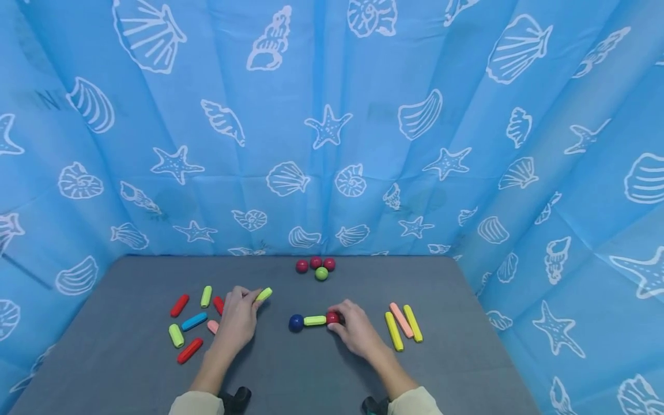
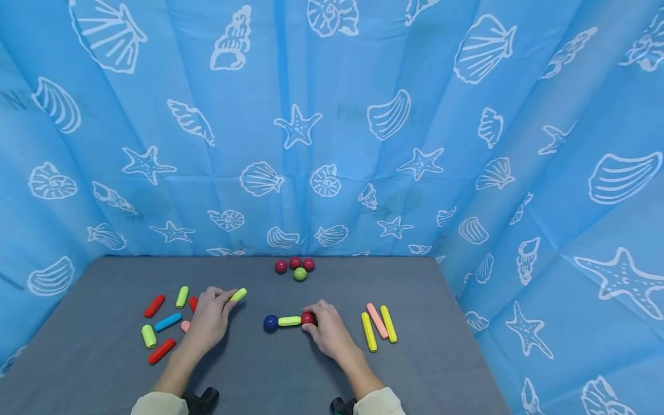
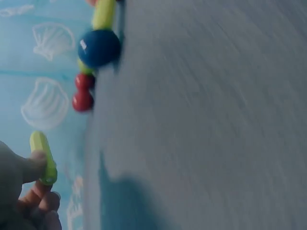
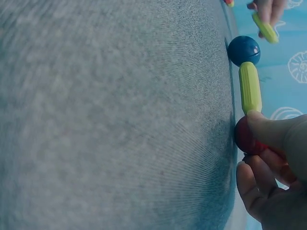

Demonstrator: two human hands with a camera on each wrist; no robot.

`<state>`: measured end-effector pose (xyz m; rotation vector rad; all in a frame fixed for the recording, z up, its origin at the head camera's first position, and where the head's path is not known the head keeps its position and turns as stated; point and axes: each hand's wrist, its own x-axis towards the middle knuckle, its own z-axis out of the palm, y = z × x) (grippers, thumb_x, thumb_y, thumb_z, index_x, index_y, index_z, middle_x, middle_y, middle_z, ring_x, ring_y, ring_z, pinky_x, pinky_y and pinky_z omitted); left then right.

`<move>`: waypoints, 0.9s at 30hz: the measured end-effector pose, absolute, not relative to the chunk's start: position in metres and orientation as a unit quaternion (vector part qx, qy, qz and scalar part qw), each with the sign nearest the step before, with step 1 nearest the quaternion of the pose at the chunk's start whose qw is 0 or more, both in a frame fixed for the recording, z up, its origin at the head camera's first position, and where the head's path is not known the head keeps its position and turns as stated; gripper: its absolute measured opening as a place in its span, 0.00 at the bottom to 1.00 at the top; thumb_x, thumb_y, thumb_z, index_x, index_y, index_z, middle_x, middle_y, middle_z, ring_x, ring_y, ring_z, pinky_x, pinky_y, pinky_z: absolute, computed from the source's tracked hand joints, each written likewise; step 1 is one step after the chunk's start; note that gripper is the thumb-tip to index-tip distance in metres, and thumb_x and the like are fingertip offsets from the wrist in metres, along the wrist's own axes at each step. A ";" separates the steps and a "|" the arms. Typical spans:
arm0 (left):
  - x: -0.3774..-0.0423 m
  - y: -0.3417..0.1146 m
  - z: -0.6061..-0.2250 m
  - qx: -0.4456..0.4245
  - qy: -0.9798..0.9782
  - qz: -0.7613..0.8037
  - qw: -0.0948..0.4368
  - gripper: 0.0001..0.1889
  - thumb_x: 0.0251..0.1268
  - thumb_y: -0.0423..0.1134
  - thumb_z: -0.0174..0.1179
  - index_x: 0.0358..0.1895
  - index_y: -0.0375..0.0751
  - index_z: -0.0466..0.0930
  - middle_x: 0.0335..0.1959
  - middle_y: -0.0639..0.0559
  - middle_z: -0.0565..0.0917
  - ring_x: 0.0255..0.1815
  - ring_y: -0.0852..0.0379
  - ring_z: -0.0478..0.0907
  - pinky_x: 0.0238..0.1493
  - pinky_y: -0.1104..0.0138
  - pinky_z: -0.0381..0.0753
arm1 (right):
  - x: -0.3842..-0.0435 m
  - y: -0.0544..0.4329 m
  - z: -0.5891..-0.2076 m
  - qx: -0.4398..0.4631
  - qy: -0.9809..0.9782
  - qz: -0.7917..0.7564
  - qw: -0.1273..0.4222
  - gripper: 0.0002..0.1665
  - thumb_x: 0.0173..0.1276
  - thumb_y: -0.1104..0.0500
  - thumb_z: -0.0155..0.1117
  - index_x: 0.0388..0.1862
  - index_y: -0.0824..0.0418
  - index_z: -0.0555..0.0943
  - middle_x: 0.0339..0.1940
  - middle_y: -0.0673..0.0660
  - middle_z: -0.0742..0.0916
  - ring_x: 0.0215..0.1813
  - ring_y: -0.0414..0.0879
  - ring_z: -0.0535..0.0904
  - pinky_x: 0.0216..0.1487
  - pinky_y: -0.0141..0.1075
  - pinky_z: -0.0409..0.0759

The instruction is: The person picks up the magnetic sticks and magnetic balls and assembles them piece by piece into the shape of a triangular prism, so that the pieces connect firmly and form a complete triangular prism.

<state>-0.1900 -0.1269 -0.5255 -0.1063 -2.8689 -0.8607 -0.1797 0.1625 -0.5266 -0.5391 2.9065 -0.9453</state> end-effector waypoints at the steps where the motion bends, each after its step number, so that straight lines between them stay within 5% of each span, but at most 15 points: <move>1: -0.192 -0.120 -0.525 -0.031 -0.953 -0.294 0.069 0.19 0.76 0.38 0.58 0.65 0.36 0.79 0.52 0.40 0.78 0.50 0.45 0.72 0.47 0.53 0.76 | -0.179 0.163 -0.527 -0.171 0.937 -0.305 0.018 0.21 0.67 0.59 0.73 0.58 0.61 0.84 0.47 0.53 0.85 0.49 0.45 0.79 0.50 0.41 0.83; 7: -0.204 -0.080 -0.522 -0.014 -0.936 -0.352 0.017 0.18 0.79 0.43 0.55 0.63 0.38 0.78 0.48 0.47 0.79 0.50 0.50 0.70 0.47 0.58 0.73 | -0.178 0.163 -0.527 -0.169 0.938 -0.303 0.008 0.21 0.67 0.58 0.73 0.57 0.60 0.84 0.46 0.52 0.85 0.47 0.42 0.79 0.47 0.38 0.82; 16: -0.211 -0.052 -0.524 -0.005 -0.939 -0.343 -0.032 0.17 0.73 0.46 0.62 0.55 0.40 0.85 0.38 0.52 0.80 0.46 0.51 0.70 0.41 0.60 0.70 | -0.177 0.162 -0.526 -0.153 0.945 -0.288 0.004 0.21 0.65 0.55 0.75 0.57 0.57 0.85 0.45 0.50 0.85 0.45 0.40 0.78 0.46 0.36 0.82; 27: -0.206 -0.051 -0.531 -0.007 -0.933 -0.353 -0.073 0.22 0.72 0.50 0.63 0.60 0.38 0.83 0.39 0.51 0.81 0.41 0.54 0.72 0.40 0.60 0.75 | -0.177 0.163 -0.526 -0.148 0.945 -0.292 0.008 0.22 0.65 0.55 0.75 0.57 0.57 0.84 0.44 0.49 0.84 0.43 0.40 0.78 0.44 0.33 0.81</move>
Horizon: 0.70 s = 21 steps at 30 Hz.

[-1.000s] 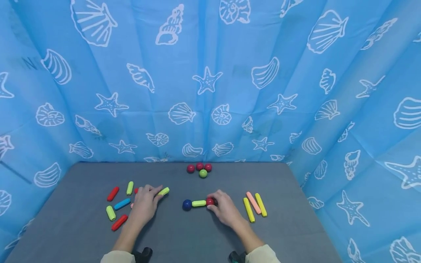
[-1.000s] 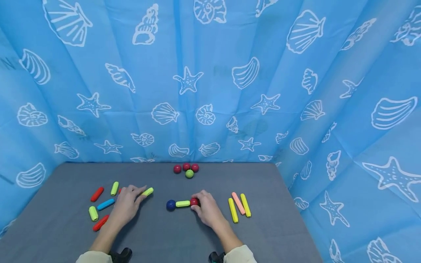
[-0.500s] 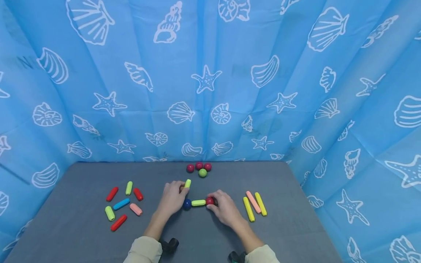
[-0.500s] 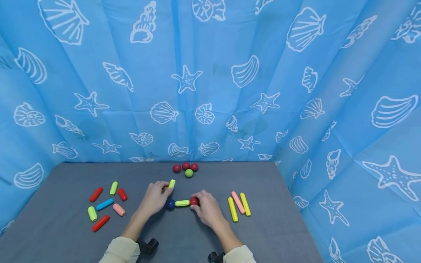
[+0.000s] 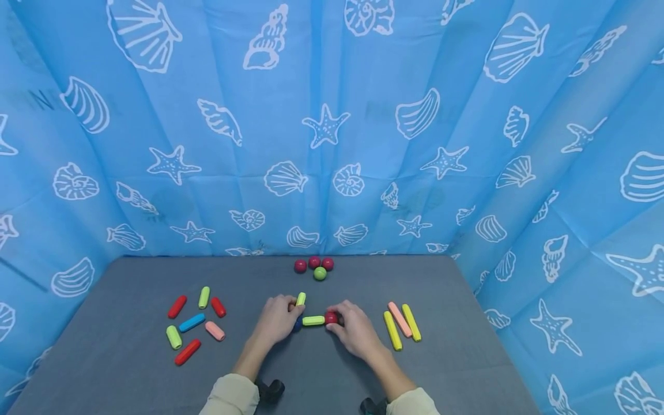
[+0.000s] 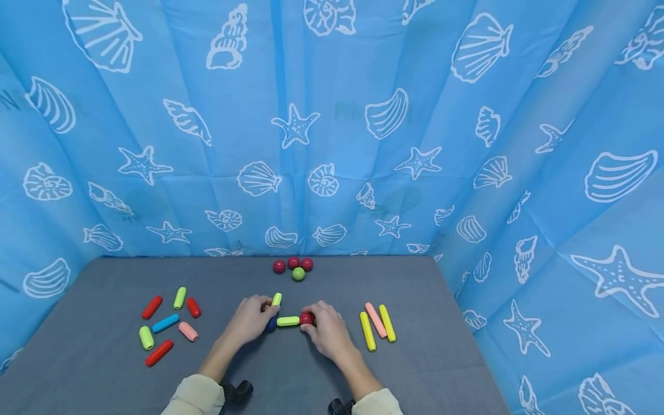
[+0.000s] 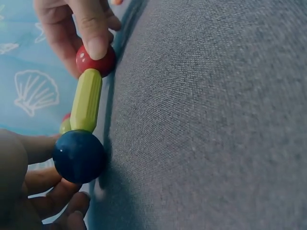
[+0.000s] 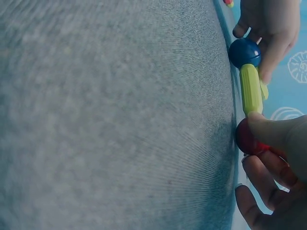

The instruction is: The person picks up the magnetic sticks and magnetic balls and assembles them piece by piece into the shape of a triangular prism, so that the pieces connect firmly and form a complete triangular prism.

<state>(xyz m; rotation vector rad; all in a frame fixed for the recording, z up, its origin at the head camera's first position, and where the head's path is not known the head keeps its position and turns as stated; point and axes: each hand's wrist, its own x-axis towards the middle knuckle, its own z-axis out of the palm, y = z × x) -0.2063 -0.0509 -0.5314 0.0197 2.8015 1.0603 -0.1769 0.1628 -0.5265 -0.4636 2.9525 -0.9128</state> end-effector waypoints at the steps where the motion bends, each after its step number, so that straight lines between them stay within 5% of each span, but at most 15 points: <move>1: -0.205 -0.052 -0.531 0.013 0.932 0.355 0.075 0.24 0.71 0.50 0.64 0.61 0.38 0.82 0.40 0.51 0.81 0.41 0.54 0.72 0.41 0.58 0.75 | -0.177 0.163 -0.527 -0.147 0.945 -0.293 0.009 0.22 0.65 0.55 0.75 0.57 0.57 0.84 0.44 0.49 0.84 0.43 0.40 0.77 0.43 0.33 0.81; 8: -0.189 -0.060 -0.534 0.028 0.926 0.372 0.060 0.31 0.59 0.47 0.75 0.65 0.42 0.79 0.49 0.50 0.85 0.49 0.55 0.80 0.53 0.53 0.83 | -0.177 0.160 -0.527 -0.152 0.941 -0.301 0.019 0.22 0.65 0.52 0.75 0.56 0.56 0.85 0.44 0.49 0.85 0.43 0.39 0.76 0.43 0.33 0.80; 13: -0.182 -0.061 -0.531 -0.015 0.924 0.382 0.034 0.27 0.54 0.42 0.78 0.59 0.41 0.83 0.49 0.48 0.88 0.47 0.55 0.84 0.51 0.53 0.85 | -0.187 0.160 -0.524 -0.181 0.934 -0.305 0.051 0.26 0.67 0.45 0.72 0.59 0.54 0.83 0.48 0.50 0.85 0.46 0.40 0.76 0.46 0.35 0.79; 21: -0.181 -0.058 -0.528 -0.047 0.930 0.364 0.028 0.27 0.51 0.42 0.79 0.56 0.40 0.86 0.48 0.46 0.90 0.51 0.49 0.86 0.54 0.49 0.84 | -0.236 0.142 -0.521 -0.196 0.922 -0.333 0.000 0.33 0.75 0.45 0.63 0.73 0.59 0.73 0.68 0.57 0.78 0.68 0.55 0.77 0.69 0.52 0.76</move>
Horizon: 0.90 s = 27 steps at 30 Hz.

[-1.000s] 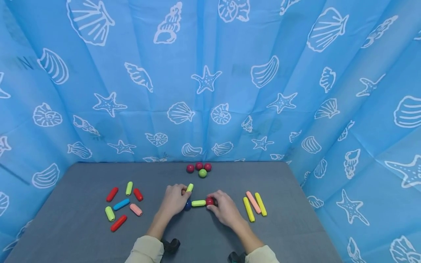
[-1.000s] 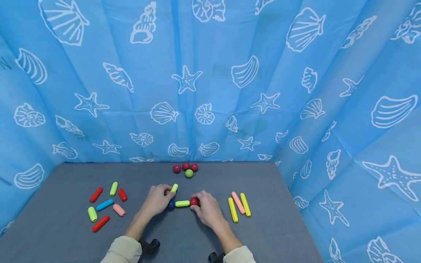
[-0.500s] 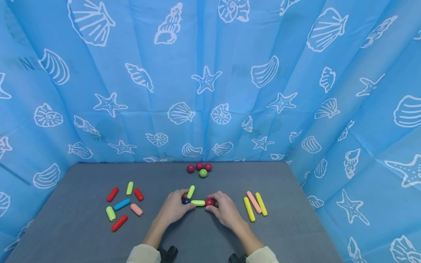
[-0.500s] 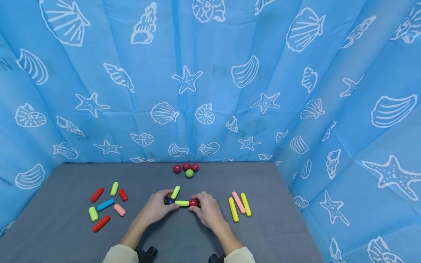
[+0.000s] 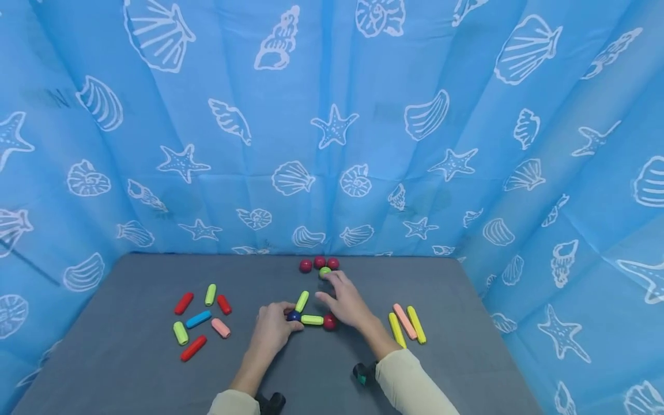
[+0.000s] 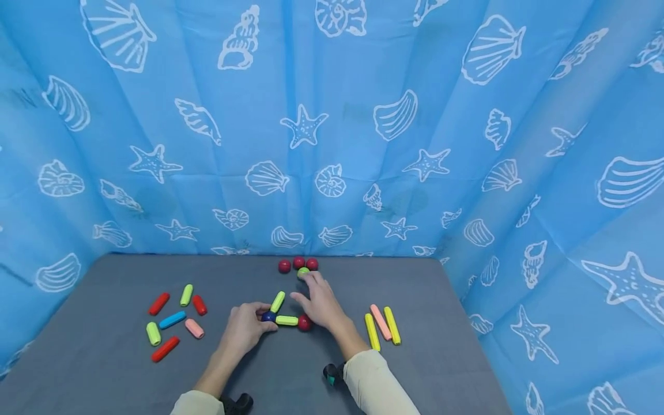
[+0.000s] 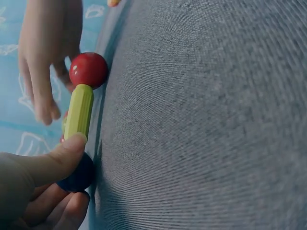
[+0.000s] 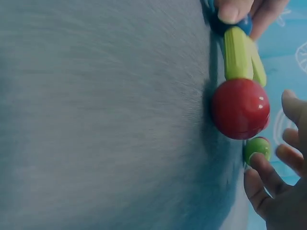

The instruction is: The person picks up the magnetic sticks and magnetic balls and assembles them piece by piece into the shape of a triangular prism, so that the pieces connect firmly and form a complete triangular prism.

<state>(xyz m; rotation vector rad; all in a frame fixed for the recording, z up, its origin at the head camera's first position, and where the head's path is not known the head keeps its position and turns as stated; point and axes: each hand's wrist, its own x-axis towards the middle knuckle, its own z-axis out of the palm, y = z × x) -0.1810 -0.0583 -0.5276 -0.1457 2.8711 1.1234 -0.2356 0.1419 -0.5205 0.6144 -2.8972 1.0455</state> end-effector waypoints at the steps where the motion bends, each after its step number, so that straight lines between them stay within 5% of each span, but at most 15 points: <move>1: -0.181 -0.058 -0.528 -0.047 0.930 0.364 0.025 0.27 0.50 0.43 0.79 0.56 0.40 0.87 0.48 0.46 0.90 0.51 0.49 0.86 0.53 0.50 0.84 | -0.242 0.140 -0.521 0.195 -0.925 0.327 0.007 0.33 0.76 0.47 0.63 0.74 0.59 0.72 0.71 0.57 0.76 0.71 0.57 0.75 0.71 0.54 0.74; 6: -0.181 -0.058 -0.531 -0.045 0.927 0.371 0.017 0.27 0.48 0.43 0.80 0.55 0.40 0.87 0.45 0.46 0.91 0.48 0.50 0.87 0.51 0.51 0.85 | -0.261 0.136 -0.523 0.192 -0.942 0.276 0.006 0.31 0.75 0.55 0.65 0.74 0.58 0.72 0.74 0.59 0.75 0.73 0.60 0.73 0.73 0.57 0.71; 15: -0.178 -0.061 -0.530 -0.057 0.923 0.379 0.025 0.28 0.50 0.41 0.79 0.57 0.43 0.86 0.49 0.46 0.90 0.52 0.49 0.86 0.54 0.50 0.85 | -0.257 0.141 -0.522 0.189 -0.946 0.263 -0.023 0.22 0.69 0.59 0.70 0.61 0.59 0.82 0.52 0.58 0.84 0.55 0.52 0.80 0.58 0.50 0.79; 27: -0.177 -0.058 -0.530 -0.038 0.930 0.365 0.019 0.26 0.51 0.40 0.78 0.58 0.44 0.86 0.55 0.44 0.88 0.59 0.44 0.84 0.57 0.47 0.82 | -0.244 0.134 -0.510 0.181 -0.900 0.390 -0.074 0.23 0.73 0.59 0.67 0.65 0.62 0.79 0.58 0.60 0.87 0.55 0.52 0.87 0.52 0.45 0.86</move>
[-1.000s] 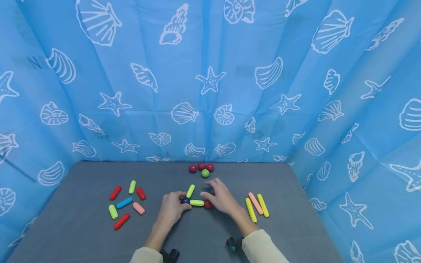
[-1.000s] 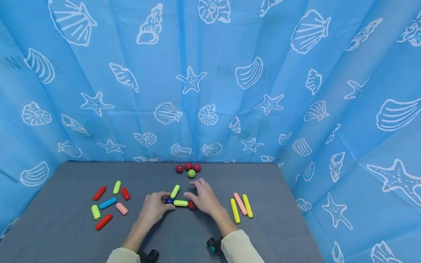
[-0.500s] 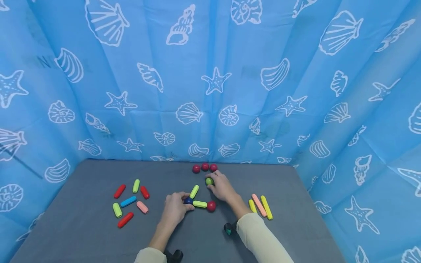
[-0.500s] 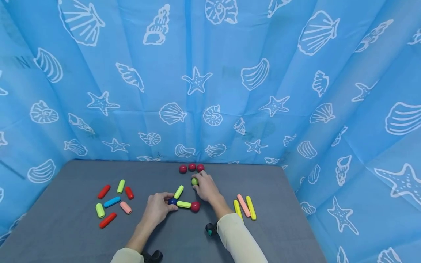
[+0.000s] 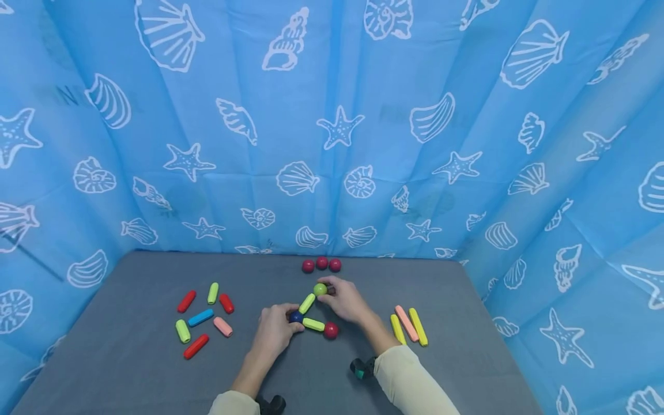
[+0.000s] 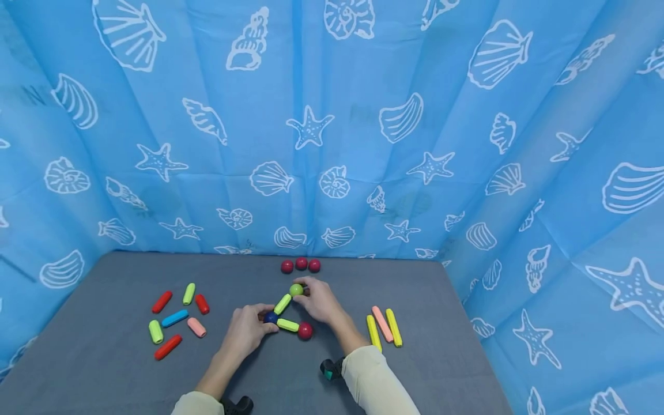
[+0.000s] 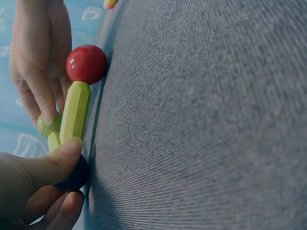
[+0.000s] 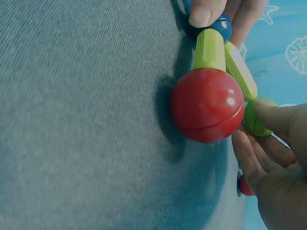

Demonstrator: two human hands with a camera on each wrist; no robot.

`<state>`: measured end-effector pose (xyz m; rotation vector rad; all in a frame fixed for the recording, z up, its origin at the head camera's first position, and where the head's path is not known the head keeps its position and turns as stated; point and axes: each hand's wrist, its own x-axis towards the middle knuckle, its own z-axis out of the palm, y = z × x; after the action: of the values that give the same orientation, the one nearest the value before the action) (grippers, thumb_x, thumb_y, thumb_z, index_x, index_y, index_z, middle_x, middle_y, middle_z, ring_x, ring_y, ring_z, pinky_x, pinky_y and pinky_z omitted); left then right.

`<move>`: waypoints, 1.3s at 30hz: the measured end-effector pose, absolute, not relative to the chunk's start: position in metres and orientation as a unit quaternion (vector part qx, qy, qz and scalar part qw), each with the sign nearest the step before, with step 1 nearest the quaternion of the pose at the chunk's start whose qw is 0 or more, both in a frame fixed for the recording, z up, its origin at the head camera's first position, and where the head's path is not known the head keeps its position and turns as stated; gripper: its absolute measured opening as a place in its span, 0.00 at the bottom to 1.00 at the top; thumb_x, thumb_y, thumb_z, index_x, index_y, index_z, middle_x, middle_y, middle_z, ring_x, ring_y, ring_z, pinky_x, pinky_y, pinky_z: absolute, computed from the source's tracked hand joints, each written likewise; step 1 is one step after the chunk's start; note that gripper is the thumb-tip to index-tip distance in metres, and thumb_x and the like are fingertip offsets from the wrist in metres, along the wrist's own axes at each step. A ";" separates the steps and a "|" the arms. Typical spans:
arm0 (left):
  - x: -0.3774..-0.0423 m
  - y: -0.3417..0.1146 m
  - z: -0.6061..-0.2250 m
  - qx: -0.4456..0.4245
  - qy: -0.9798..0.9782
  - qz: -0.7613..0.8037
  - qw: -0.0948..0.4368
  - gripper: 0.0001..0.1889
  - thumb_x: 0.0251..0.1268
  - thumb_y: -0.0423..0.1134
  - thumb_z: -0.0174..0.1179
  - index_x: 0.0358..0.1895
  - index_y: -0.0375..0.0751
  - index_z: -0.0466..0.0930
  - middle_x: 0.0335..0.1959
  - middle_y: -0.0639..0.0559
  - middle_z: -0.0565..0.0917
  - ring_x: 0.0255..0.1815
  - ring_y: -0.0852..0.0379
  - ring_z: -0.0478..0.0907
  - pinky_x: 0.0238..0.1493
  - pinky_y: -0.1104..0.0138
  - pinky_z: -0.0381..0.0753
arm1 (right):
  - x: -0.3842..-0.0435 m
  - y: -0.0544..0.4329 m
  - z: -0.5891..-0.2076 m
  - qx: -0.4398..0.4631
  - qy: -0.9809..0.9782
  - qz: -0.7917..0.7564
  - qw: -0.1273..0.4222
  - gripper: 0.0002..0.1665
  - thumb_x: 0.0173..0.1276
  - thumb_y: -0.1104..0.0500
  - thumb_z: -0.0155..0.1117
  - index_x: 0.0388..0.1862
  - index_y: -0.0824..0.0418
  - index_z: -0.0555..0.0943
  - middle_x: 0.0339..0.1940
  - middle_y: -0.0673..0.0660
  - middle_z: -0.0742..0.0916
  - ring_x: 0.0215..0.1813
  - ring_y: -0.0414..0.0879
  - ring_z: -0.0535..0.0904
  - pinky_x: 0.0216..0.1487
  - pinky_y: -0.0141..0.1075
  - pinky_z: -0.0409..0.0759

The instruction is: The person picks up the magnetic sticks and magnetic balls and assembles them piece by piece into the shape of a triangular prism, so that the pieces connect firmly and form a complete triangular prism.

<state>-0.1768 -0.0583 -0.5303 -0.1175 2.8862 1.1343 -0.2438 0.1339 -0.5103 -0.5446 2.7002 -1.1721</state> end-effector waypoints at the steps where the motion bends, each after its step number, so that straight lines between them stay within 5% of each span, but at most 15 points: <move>1: -0.176 -0.057 -0.530 -0.035 0.930 0.365 0.020 0.26 0.52 0.40 0.78 0.58 0.45 0.86 0.55 0.44 0.88 0.59 0.44 0.84 0.57 0.46 0.82 | -0.244 0.134 -0.511 -0.181 0.899 -0.390 0.077 0.23 0.73 0.58 0.66 0.65 0.62 0.79 0.57 0.61 0.88 0.54 0.52 0.87 0.50 0.44 0.86; 12: -0.176 -0.057 -0.532 -0.008 0.919 0.391 -0.041 0.28 0.63 0.30 0.69 0.68 0.45 0.77 0.66 0.44 0.81 0.62 0.45 0.82 0.59 0.50 0.82 | -0.235 0.156 -0.518 -0.187 0.915 -0.350 0.077 0.23 0.70 0.56 0.71 0.62 0.58 0.82 0.50 0.55 0.87 0.42 0.41 0.78 0.41 0.34 0.77; 16: -0.169 -0.049 -0.530 -0.009 0.918 0.397 -0.025 0.26 0.64 0.44 0.71 0.64 0.44 0.77 0.57 0.48 0.80 0.57 0.49 0.78 0.55 0.52 0.80 | -0.222 0.167 -0.522 -0.155 0.925 -0.342 0.058 0.22 0.64 0.53 0.76 0.53 0.59 0.82 0.43 0.53 0.86 0.39 0.40 0.78 0.38 0.32 0.77; 20: -0.162 -0.041 -0.529 0.003 0.934 0.355 0.030 0.31 0.51 0.56 0.78 0.54 0.45 0.77 0.45 0.54 0.80 0.47 0.53 0.71 0.46 0.56 0.77 | -0.209 0.171 -0.524 -0.136 0.933 -0.330 0.053 0.22 0.62 0.49 0.78 0.48 0.57 0.80 0.41 0.51 0.83 0.39 0.40 0.77 0.38 0.32 0.76; 27: -0.161 -0.048 -0.534 0.003 0.951 0.310 -0.017 0.22 0.51 0.45 0.80 0.48 0.47 0.82 0.41 0.53 0.84 0.44 0.53 0.73 0.46 0.56 0.78 | -0.198 0.178 -0.527 -0.153 0.922 -0.349 0.069 0.22 0.66 0.51 0.74 0.56 0.57 0.81 0.45 0.52 0.83 0.41 0.40 0.77 0.40 0.30 0.75; 35: -0.169 -0.094 -0.531 0.014 0.945 0.326 -0.013 0.23 0.61 0.50 0.73 0.58 0.49 0.82 0.53 0.52 0.85 0.55 0.50 0.73 0.54 0.52 0.79 | -0.198 0.183 -0.535 -0.151 0.909 -0.380 0.077 0.20 0.68 0.51 0.72 0.57 0.55 0.83 0.45 0.52 0.83 0.42 0.40 0.76 0.41 0.30 0.76; 39: -0.180 -0.146 -0.519 0.007 0.954 0.294 -0.053 0.20 0.68 0.34 0.65 0.62 0.44 0.80 0.58 0.43 0.84 0.61 0.39 0.71 0.57 0.44 0.72 | -0.198 0.184 -0.537 -0.139 0.909 -0.386 0.078 0.20 0.69 0.50 0.71 0.57 0.54 0.83 0.45 0.50 0.83 0.42 0.40 0.76 0.42 0.30 0.75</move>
<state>-0.1805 -0.1459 -0.5195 0.0239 3.1038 0.9568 -0.1976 0.1840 -0.5369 -0.4173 2.7213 -1.1570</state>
